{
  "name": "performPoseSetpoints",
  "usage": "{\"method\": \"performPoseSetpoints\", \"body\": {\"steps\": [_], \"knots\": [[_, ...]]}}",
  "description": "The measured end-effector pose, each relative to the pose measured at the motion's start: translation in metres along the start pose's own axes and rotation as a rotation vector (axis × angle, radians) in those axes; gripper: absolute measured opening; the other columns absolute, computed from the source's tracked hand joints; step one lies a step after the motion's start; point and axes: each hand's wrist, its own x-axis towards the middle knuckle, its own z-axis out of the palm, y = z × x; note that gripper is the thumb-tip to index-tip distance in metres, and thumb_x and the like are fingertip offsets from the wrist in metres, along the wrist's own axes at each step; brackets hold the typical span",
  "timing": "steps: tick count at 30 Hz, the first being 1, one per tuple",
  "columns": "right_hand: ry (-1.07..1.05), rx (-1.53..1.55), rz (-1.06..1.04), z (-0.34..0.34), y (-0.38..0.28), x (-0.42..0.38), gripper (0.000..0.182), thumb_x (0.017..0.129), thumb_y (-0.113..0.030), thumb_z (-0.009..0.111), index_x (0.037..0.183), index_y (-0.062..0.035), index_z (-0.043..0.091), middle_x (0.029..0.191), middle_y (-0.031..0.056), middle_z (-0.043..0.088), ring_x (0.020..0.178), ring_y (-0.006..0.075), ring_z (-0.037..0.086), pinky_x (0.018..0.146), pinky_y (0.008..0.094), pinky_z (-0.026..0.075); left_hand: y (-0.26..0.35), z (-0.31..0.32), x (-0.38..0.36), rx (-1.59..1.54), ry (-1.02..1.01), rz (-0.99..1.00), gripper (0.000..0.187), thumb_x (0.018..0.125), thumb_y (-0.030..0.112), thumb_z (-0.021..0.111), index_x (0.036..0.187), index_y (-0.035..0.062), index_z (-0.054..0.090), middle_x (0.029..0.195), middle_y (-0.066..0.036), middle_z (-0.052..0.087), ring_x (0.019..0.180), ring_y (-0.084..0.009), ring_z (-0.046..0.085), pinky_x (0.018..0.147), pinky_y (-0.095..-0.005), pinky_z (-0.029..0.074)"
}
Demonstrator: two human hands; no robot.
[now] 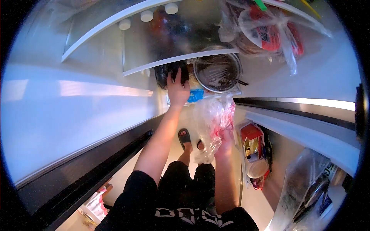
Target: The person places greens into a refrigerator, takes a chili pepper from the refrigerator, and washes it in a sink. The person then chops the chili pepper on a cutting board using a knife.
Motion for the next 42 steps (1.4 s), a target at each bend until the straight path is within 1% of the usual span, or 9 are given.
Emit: {"method": "performPoseSetpoints", "body": {"steps": [3,7,13,23,27,34,35,40,42], "knots": [[-0.02,-0.05,-0.012,0.025,-0.005,-0.009,0.062,0.091,-0.007,0.052,0.151,-0.0026,0.037,0.138,0.0175,0.057,0.12,0.0266,0.06,0.1,0.0386,0.051,0.022,-0.023,-0.034,-0.358,-0.092,-0.187,0.057,0.093,0.021,0.065,0.147,0.012,0.051,0.157,-0.021,0.036,0.142,-0.0433,0.038,0.117,-0.0433,0.033],[-0.226,-0.264,-0.167,0.038,0.002,-0.009,0.072,0.089,-0.004,0.057,0.156,-0.0037,0.029,0.149,0.0142,0.045,0.132,0.0245,0.05,0.109,0.0415,0.044,0.057,-0.075,-0.103,-1.224,-0.5,-0.381,0.066,0.099,0.027,0.064,0.154,0.003,0.036,0.16,-0.016,0.033,0.15,-0.0254,0.027,0.122,-0.0386,0.024],[-0.312,-1.345,-0.547,0.038,0.022,-0.034,0.087,0.084,-0.008,0.07,0.157,-0.0003,0.023,0.136,0.0215,0.049,0.12,0.0395,0.05,0.102,0.0478,0.042,0.069,-0.099,-0.168,-1.522,-0.607,-0.866,0.048,0.104,0.03,0.057,0.143,0.0053,0.047,0.13,-0.008,0.061,0.125,-0.0201,0.057,0.107,-0.0367,0.045],[-0.172,-1.192,-0.697,0.031,-0.046,-0.155,0.069,0.086,0.0,0.066,0.149,-0.0006,0.038,0.139,0.0163,0.048,0.124,0.0298,0.051,0.1,0.04,0.045,0.114,-0.177,-0.144,-1.312,-0.62,-1.046,0.042,0.101,0.042,0.059,0.125,0.0081,0.062,0.105,-0.002,0.069,0.09,-0.0163,0.067,0.076,-0.0324,0.056],[0.141,-0.98,-0.408,-0.049,-0.035,-0.215,0.055,0.093,0.002,0.058,0.146,-0.005,0.043,0.134,0.0124,0.053,0.112,0.0209,0.058,0.093,0.0312,0.05,0.1,-0.196,-0.158,-1.319,-0.629,-1.068,0.046,0.094,0.045,0.069,0.128,0.0153,0.062,0.101,0.006,0.064,0.085,-0.008,0.058,0.07,-0.0258,0.044],[1.096,-0.333,-0.3,-0.177,-0.049,-0.34,0.031,0.09,-0.015,0.056,0.119,-0.012,0.046,0.105,0.0063,0.054,0.09,0.0174,0.056,0.077,0.0365,0.05,0.079,-0.237,-0.208,-1.356,-0.749,-1.103,0.032,0.089,0.047,0.072,0.105,0.0198,0.069,0.084,0.01,0.06,0.062,-0.0039,0.048,0.054,-0.0265,0.036],[0.952,-0.374,-0.289,-0.233,-0.059,-0.359,0.024,0.091,-0.017,0.051,0.114,-0.012,0.048,0.101,0.0053,0.051,0.087,0.016,0.052,0.078,0.0389,0.05,0.08,-0.244,-0.214,-1.387,-0.749,-1.102,0.03,0.09,0.045,0.071,0.105,0.0193,0.069,0.083,0.009,0.06,0.061,-0.0044,0.048,0.053,-0.0271,0.036],[1.176,-0.322,-1.026,-0.173,-0.144,-0.375,0.034,0.1,-0.029,0.044,0.115,-0.0022,0.057,0.113,0.0089,0.057,0.105,0.0215,0.052,0.094,0.039,0.043,0.108,-0.263,-0.253,-1.54,-0.511,-0.922,0.024,0.098,0.026,0.063,0.118,0.0124,0.064,0.1,0.001,0.067,0.085,-0.0107,0.062,0.071,-0.0301,0.051],[0.966,-0.302,-1.049,-0.27,-0.159,-0.355,0.043,0.101,-0.034,0.044,0.126,-0.0006,0.053,0.124,0.0115,0.056,0.113,0.0209,0.051,0.099,0.0379,0.041,0.107,-0.262,-0.271,-1.587,-0.53,-0.865,0.03,0.099,0.014,0.057,0.128,0.0067,0.058,0.115,-0.007,0.067,0.104,-0.0173,0.064,0.089,-0.0343,0.054]]}}
